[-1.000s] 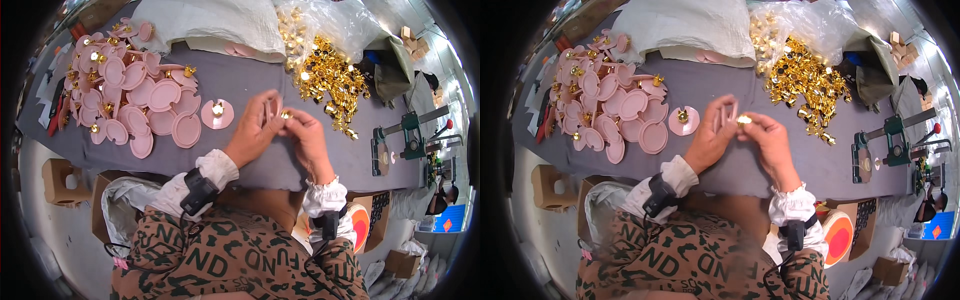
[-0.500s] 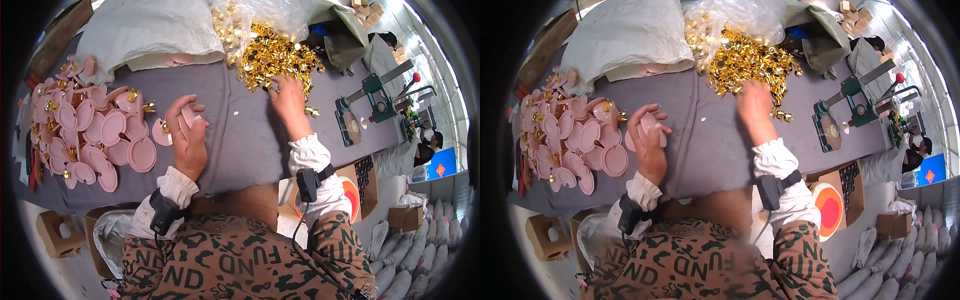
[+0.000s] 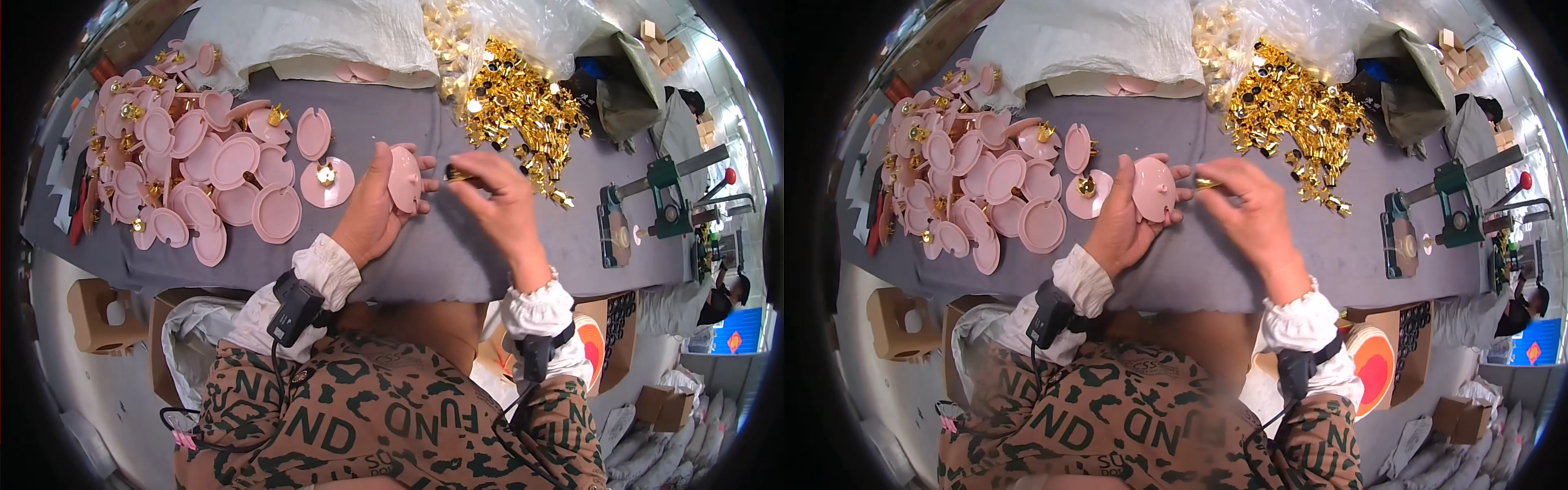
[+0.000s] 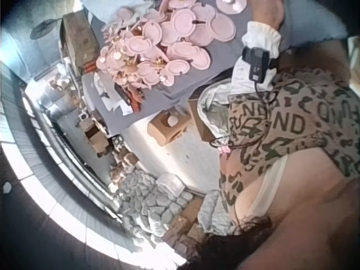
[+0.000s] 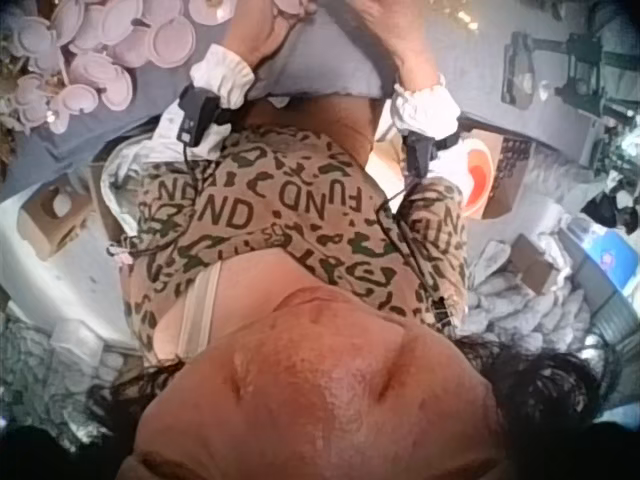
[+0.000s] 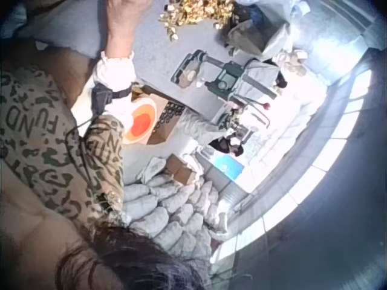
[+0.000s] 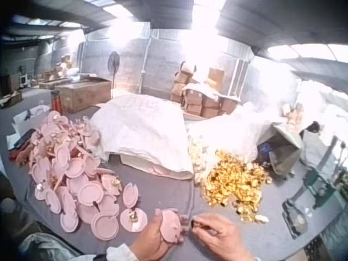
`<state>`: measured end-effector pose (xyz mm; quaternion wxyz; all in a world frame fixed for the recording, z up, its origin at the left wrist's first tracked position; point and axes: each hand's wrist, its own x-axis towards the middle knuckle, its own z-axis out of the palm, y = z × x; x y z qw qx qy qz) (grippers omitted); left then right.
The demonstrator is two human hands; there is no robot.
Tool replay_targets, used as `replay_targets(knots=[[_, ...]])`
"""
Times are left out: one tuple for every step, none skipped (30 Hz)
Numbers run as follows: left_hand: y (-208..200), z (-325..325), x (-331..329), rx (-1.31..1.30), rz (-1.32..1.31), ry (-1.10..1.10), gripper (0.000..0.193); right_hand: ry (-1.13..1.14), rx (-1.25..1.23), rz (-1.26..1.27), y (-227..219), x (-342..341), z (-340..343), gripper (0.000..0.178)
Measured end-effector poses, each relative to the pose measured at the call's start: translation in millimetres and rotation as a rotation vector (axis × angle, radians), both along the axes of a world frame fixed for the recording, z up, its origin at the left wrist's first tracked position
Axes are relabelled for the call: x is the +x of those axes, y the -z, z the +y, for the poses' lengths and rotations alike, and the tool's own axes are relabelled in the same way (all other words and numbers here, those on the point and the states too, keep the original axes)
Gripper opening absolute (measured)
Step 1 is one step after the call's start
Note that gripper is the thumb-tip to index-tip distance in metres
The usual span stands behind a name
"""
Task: Assembling pink plastic discs with gold-colored metal caps by hand.
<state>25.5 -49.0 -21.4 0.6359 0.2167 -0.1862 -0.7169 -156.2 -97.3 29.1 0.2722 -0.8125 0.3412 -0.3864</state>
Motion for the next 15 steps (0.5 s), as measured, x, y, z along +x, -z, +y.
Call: replay_targets(knots=[[0, 0, 0, 0.002, 0.003, 0.003, 0.058, -0.023, -0.075, 0.019, -2, 9, 5, 0.028], [1, 0, -1, -0.025, -0.049, -0.002, 0.057, -0.046, -0.150, 0.039, -2, 14, 8, 0.027], [2, 1, -1, -0.052, -0.101, -0.007, 0.056, -0.045, -0.148, 0.043, 1, 16, 9, 0.027], [2, 1, -2, -0.052, -0.098, -0.008, 0.056, -0.058, -0.138, 0.037, 4, 18, 10, 0.026], [3, 1, -4, -0.078, -0.191, -0.019, 0.056, -0.072, -0.128, 0.030, 5, 19, 10, 0.026], [4, 0, -5, -0.104, -0.284, -0.030, 0.056, -0.073, -0.128, 0.033, 5, 20, 11, 0.026], [6, 1, -6, -0.102, -0.282, -0.034, 0.056, -0.080, -0.242, 0.098, 4, 21, 11, 0.025], [8, 1, -6, -0.116, -0.326, -0.063, 0.056, -0.087, -0.358, 0.163, 3, 22, 12, 0.024], [8, 2, -6, -0.129, -0.371, -0.091, 0.055, -0.090, -0.357, 0.164, 0, 24, 14, 0.024], [7, 4, -8, -0.127, -0.368, -0.090, 0.055, -0.074, -0.366, 0.189, -1, 26, 16, 0.024], [4, 7, -9, -0.215, -0.583, -0.186, 0.056, -0.058, -0.375, 0.214, -1, 27, 18, 0.023], [2, 9, -10, -0.304, -0.798, -0.282, 0.058, -0.056, -0.374, 0.215, 0, 27, 19, 0.023], [3, 10, -10, -0.304, -0.799, -0.284, 0.058, -0.049, -0.269, 0.140, 0, 29, 20, 0.023], [6, 10, -10, -0.401, -0.882, -0.358, 0.058, -0.043, -0.163, 0.064, 1, 31, 22, 0.022], [8, 11, -9, -0.499, -0.965, -0.433, 0.058, -0.044, -0.165, 0.061, 3, 32, 24, 0.022]])
